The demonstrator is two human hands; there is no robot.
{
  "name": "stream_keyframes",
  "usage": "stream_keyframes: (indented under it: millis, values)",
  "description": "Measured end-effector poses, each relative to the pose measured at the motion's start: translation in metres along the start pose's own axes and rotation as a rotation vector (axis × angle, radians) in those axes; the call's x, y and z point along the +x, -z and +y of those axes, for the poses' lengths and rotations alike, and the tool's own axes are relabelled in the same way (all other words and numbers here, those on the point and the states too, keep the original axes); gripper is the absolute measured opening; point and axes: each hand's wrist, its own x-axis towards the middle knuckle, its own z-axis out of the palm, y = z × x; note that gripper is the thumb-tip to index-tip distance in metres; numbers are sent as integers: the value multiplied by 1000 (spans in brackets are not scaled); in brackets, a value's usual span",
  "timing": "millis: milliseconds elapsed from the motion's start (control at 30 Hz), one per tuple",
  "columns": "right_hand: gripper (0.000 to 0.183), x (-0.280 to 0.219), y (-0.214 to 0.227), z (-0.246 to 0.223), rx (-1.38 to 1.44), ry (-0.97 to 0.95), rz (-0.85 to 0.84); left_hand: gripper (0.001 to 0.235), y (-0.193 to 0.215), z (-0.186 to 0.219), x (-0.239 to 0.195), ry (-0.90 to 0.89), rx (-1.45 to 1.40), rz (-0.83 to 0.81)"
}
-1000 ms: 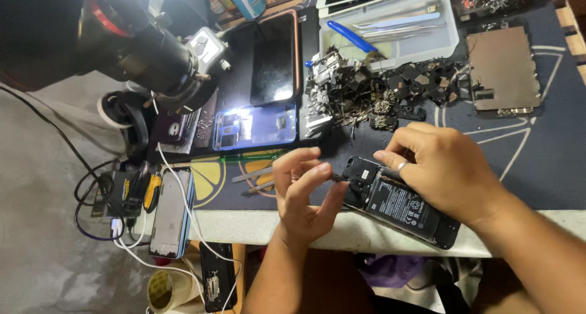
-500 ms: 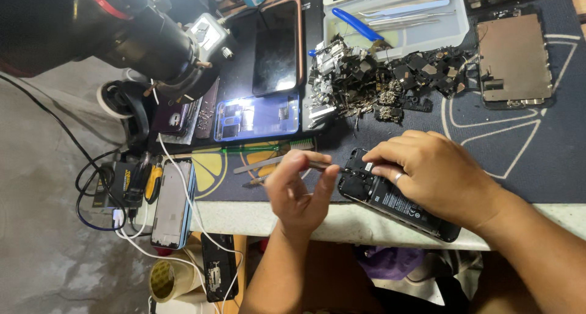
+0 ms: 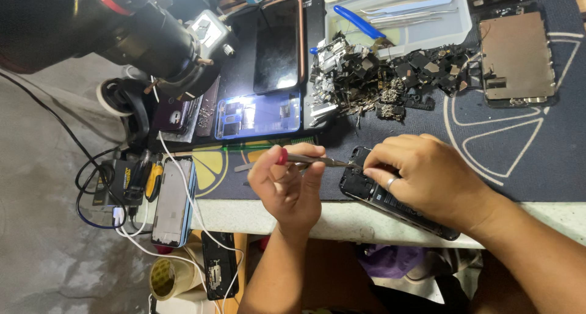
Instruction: The person disassembles a blue smartphone, removes the back cover, and uses a screwdriver to remove screws from the internal frame. The person then handles the battery and internal components while working at a cluttered electronics repair bench.
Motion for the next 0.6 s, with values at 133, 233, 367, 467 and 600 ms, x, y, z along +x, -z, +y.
stream_keyframes:
  millis: [133, 233, 367, 467, 600]
  values:
    - [15, -3, 2, -3, 124, -23, 48, 57, 2, 3, -2, 63, -48, -17]
    - [15, -4, 2, -7, 162, 42, 98, 58, 3, 2, -2, 74, -82, -36]
    - [17, -5, 0, -9, 214, -6, 87, 57, 1, 1, -1, 70, -82, -44]
    - [19, -4, 2, -6, 259, -19, 60, 57, 1, 2, -2, 69, -88, -34]
    - [41, -1, 9, 1, 73, -297, -150, 55, 2, 2, -2, 35, -38, 4]
